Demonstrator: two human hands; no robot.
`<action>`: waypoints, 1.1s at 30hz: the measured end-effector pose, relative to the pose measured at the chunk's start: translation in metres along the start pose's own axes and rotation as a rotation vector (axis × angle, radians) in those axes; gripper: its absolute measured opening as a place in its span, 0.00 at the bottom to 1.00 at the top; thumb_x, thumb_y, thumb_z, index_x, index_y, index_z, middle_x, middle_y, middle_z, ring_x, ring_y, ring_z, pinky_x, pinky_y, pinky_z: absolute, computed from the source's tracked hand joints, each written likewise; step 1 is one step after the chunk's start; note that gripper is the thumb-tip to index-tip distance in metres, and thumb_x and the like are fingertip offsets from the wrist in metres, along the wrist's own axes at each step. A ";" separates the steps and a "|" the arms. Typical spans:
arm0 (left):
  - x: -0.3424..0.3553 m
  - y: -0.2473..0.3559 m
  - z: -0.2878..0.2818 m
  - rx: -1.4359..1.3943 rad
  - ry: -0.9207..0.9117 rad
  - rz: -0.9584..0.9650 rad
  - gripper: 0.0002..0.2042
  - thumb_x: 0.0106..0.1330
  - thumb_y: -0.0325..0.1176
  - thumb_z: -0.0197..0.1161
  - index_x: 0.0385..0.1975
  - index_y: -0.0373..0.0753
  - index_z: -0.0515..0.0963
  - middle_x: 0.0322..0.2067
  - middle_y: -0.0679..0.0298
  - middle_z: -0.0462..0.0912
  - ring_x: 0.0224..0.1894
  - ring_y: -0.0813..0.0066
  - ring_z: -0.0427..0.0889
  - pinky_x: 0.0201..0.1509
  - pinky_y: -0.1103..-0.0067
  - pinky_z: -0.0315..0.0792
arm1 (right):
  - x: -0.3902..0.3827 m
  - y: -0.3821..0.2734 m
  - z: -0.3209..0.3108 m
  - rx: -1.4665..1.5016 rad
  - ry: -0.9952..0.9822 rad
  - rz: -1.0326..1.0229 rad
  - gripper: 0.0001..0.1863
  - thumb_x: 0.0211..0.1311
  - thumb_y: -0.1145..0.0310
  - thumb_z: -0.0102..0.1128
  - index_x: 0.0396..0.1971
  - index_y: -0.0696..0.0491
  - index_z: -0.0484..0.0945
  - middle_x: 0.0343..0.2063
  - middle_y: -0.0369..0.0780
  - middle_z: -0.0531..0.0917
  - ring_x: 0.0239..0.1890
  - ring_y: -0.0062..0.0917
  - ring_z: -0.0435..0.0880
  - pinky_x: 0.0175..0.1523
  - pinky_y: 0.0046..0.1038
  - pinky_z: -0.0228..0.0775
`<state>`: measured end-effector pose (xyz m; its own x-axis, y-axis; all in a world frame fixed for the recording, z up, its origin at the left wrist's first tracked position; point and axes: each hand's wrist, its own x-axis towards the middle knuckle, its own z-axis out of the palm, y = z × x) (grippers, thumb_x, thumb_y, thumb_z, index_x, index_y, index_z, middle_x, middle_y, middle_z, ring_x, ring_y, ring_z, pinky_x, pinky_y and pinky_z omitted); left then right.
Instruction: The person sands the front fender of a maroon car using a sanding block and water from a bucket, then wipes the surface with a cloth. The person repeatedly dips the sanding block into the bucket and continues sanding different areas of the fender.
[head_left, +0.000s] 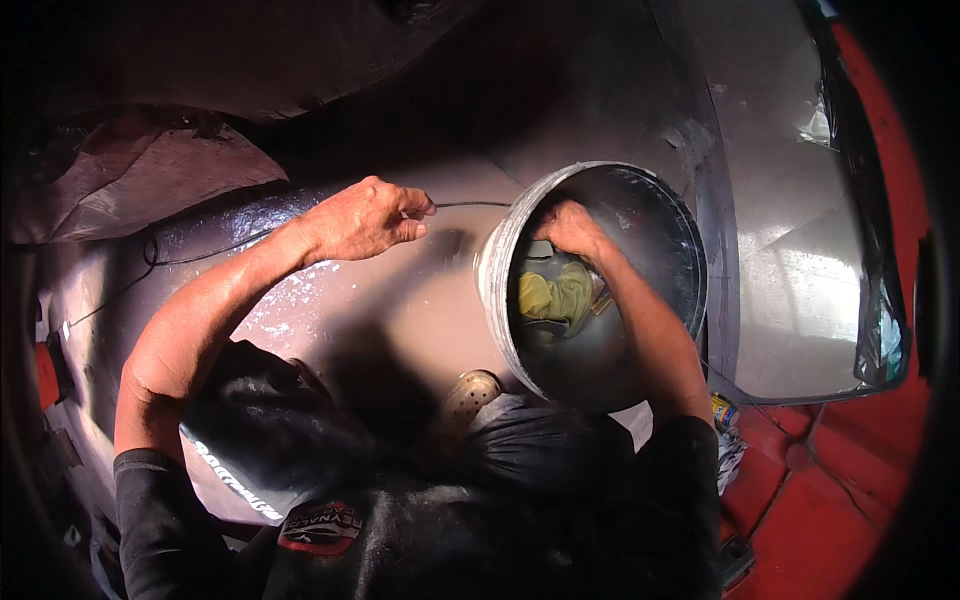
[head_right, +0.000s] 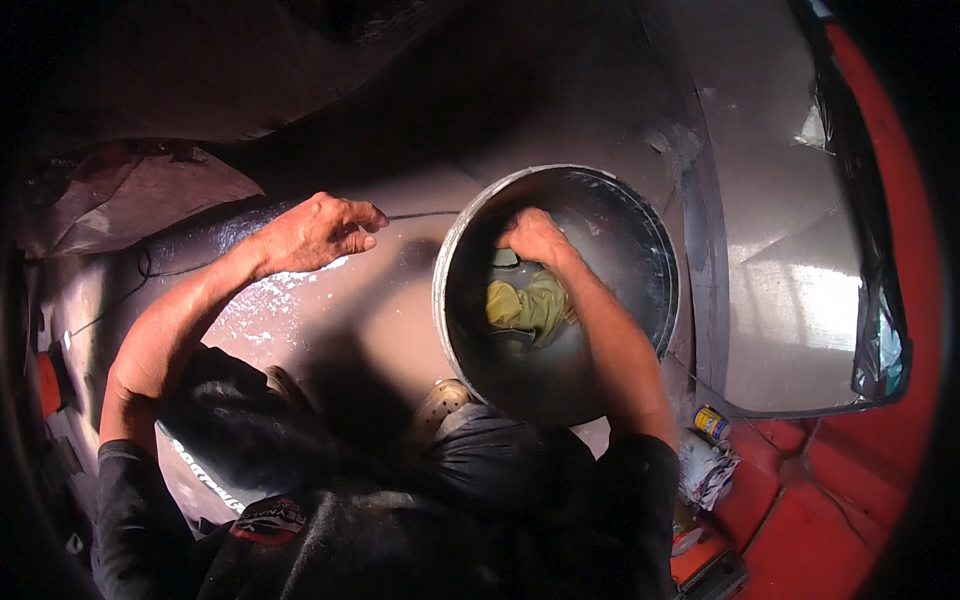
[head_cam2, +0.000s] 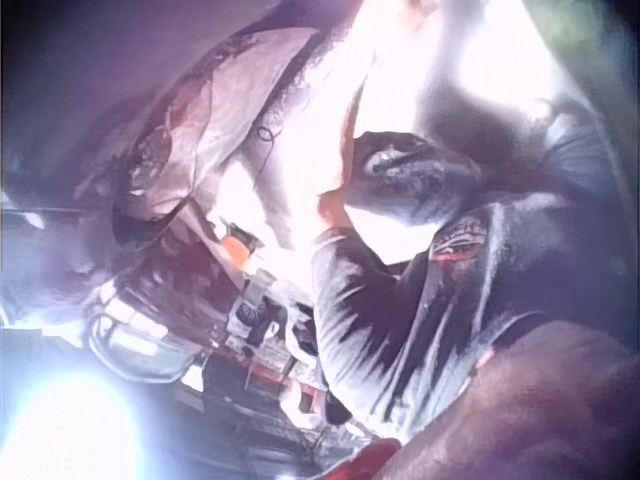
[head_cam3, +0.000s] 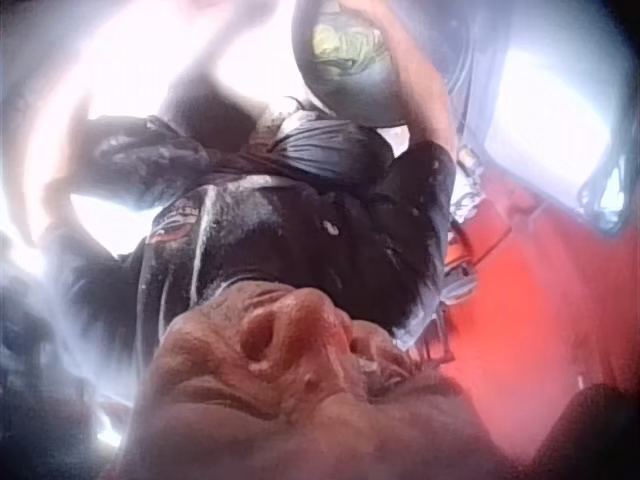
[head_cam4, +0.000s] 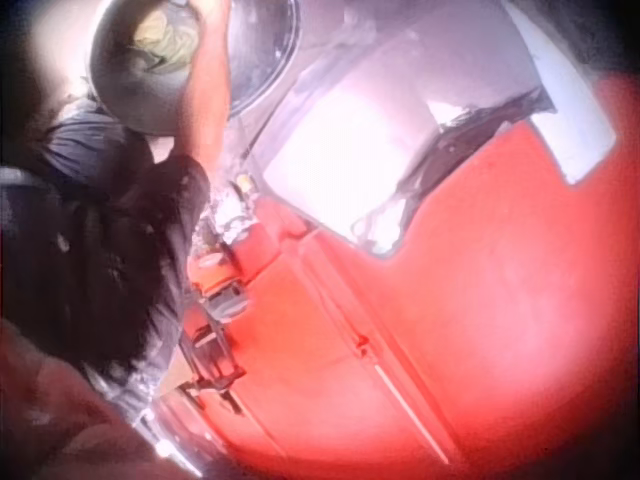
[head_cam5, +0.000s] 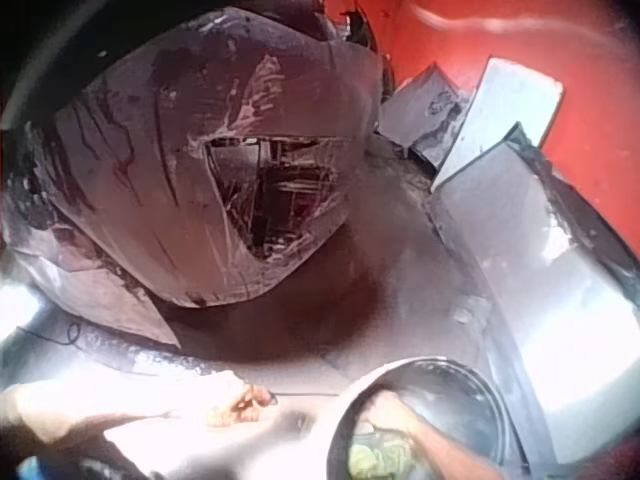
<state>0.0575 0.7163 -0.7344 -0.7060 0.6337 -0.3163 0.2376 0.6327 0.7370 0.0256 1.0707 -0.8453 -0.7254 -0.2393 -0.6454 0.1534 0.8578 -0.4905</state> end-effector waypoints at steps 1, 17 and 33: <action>0.002 -0.002 0.001 0.002 -0.010 0.000 0.18 0.70 0.37 0.63 0.54 0.32 0.78 0.45 0.46 0.86 0.50 0.51 0.86 0.54 0.65 0.80 | -0.009 -0.005 -0.016 0.031 0.039 -0.016 0.24 0.50 0.59 0.73 0.40 0.64 0.83 0.35 0.51 0.87 0.38 0.40 0.87 0.44 0.36 0.78; 0.003 -0.008 -0.003 0.004 -0.016 -0.006 0.19 0.71 0.41 0.63 0.55 0.35 0.78 0.45 0.48 0.86 0.50 0.53 0.86 0.54 0.65 0.81 | -0.015 0.064 0.007 -0.511 0.231 0.071 0.19 0.63 0.64 0.55 0.47 0.63 0.78 0.50 0.58 0.81 0.54 0.54 0.80 0.61 0.45 0.73; 0.005 0.001 -0.005 -0.050 0.001 0.009 0.18 0.71 0.37 0.62 0.54 0.32 0.78 0.45 0.46 0.86 0.50 0.52 0.86 0.55 0.65 0.80 | -0.126 -0.021 -0.073 0.372 -0.124 0.021 0.16 0.61 0.78 0.64 0.50 0.55 0.81 0.42 0.35 0.85 0.44 0.17 0.80 0.52 0.24 0.73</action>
<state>0.0510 0.7181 -0.7321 -0.7047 0.6387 -0.3090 0.2103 0.6039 0.7688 0.0647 1.1162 -0.7109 -0.6366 -0.2960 -0.7121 0.4167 0.6450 -0.6406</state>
